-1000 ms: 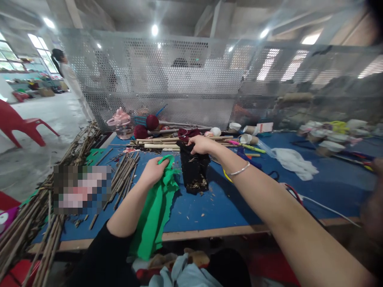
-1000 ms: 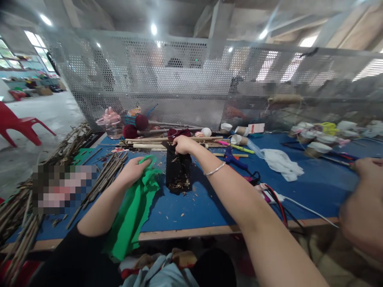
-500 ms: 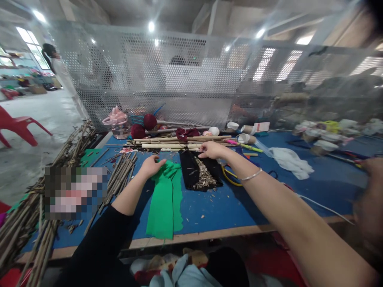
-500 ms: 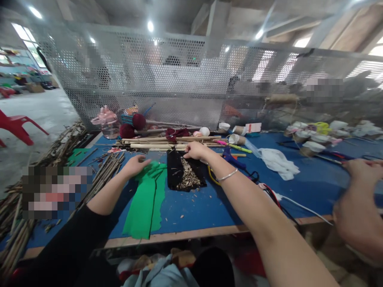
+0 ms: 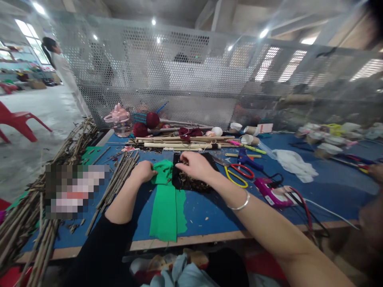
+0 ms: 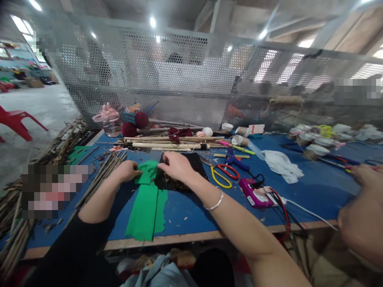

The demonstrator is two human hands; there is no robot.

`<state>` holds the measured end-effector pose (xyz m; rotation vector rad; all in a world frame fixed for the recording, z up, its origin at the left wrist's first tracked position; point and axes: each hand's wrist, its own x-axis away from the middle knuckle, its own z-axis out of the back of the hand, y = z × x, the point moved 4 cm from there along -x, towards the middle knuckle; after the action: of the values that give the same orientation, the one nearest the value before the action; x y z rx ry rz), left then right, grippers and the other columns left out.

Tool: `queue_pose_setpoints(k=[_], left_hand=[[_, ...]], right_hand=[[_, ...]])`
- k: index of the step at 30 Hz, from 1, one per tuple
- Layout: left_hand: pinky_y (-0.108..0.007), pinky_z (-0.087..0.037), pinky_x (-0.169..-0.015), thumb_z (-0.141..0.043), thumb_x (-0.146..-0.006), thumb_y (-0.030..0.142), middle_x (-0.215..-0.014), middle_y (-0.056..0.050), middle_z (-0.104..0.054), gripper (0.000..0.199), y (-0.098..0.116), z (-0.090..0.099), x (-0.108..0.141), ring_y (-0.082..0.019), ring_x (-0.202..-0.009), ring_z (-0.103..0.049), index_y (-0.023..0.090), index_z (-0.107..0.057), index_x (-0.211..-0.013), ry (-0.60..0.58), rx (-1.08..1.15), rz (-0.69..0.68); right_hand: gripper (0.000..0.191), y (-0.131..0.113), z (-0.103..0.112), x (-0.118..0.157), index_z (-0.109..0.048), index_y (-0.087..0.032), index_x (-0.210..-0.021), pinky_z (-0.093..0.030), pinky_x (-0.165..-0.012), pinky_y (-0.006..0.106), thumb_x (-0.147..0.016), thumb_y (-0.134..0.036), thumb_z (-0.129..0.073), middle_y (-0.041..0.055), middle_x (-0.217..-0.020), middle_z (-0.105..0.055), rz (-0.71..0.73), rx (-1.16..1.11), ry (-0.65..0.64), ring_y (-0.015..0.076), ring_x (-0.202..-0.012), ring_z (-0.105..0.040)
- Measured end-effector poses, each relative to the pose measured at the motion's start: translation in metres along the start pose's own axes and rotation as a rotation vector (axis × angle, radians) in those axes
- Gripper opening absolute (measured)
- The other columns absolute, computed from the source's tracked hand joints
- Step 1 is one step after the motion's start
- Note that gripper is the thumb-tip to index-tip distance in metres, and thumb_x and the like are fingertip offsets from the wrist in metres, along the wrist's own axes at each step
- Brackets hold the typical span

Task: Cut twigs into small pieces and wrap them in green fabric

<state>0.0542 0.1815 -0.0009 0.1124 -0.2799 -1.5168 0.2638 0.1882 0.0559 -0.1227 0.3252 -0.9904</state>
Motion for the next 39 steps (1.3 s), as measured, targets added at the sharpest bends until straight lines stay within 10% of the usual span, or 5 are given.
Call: queue_pose_setpoints(k=[13, 21, 27, 33, 39], left_hand=[[-0.037, -0.047, -0.078, -0.044, -0.076, 0.011, -0.1, -0.019, -0.064, 0.029, -0.035, 0.042, -0.016, -0.029, -0.095, -0.06, 0.014, -0.066, -0.095, 0.281, -0.032, 0.324], [-0.037, -0.045, -0.081, -0.046, -0.079, 0.02, -0.1, -0.017, -0.062, 0.029, -0.055, 0.034, 0.003, -0.028, -0.095, -0.059, 0.013, -0.058, -0.105, 0.406, -0.034, 0.316], [-0.039, -0.045, -0.084, -0.042, -0.082, 0.023, -0.106, -0.015, -0.061, 0.03, -0.059, 0.039, 0.021, -0.028, -0.099, -0.057, 0.018, -0.06, -0.106, 0.5, -0.018, 0.309], [-0.059, -0.027, -0.097, -0.05, -0.08, 0.027, -0.145, -0.013, -0.027, 0.047, -0.056, 0.005, 0.017, -0.041, -0.131, -0.02, 0.025, -0.047, -0.127, 0.307, -0.142, 0.312], [-0.052, -0.03, -0.098, -0.049, -0.08, 0.029, -0.135, -0.019, -0.041, 0.045, -0.034, 0.029, 0.024, -0.037, -0.127, -0.032, 0.015, -0.05, -0.124, 0.61, -0.105, 0.266]], right_hand=[[0.027, -0.023, -0.044, -0.082, -0.059, -0.009, -0.094, -0.037, -0.071, 0.027, -0.089, -0.024, -0.037, 0.0141, -0.097, -0.062, -0.018, 0.007, -0.127, 0.0205, -0.087, -0.055], [0.069, -0.086, -0.073, 0.018, -0.043, -0.015, -0.128, -0.033, -0.097, 0.035, -0.074, -0.054, -0.059, 0.0151, -0.134, -0.042, 0.438, -0.139, -0.24, 0.0264, -0.121, -0.039], [0.083, -0.048, -0.081, 0.072, -0.018, -0.016, -0.143, -0.002, -0.11, 0.047, -0.08, -0.069, -0.031, 0.013, -0.15, -0.007, 0.327, -0.097, -0.42, 0.0282, -0.137, -0.004], [0.084, -0.041, -0.071, 0.078, -0.018, -0.015, -0.143, -0.002, -0.11, 0.048, -0.079, -0.069, -0.031, 0.0129, -0.149, -0.01, 0.314, -0.068, -0.416, 0.028, -0.137, -0.006], [0.075, -0.044, -0.044, 0.082, -0.037, -0.018, -0.135, -0.018, -0.108, 0.044, -0.078, -0.065, -0.043, 0.0115, -0.139, -0.038, 0.384, -0.157, -0.163, 0.0261, -0.128, -0.033]])
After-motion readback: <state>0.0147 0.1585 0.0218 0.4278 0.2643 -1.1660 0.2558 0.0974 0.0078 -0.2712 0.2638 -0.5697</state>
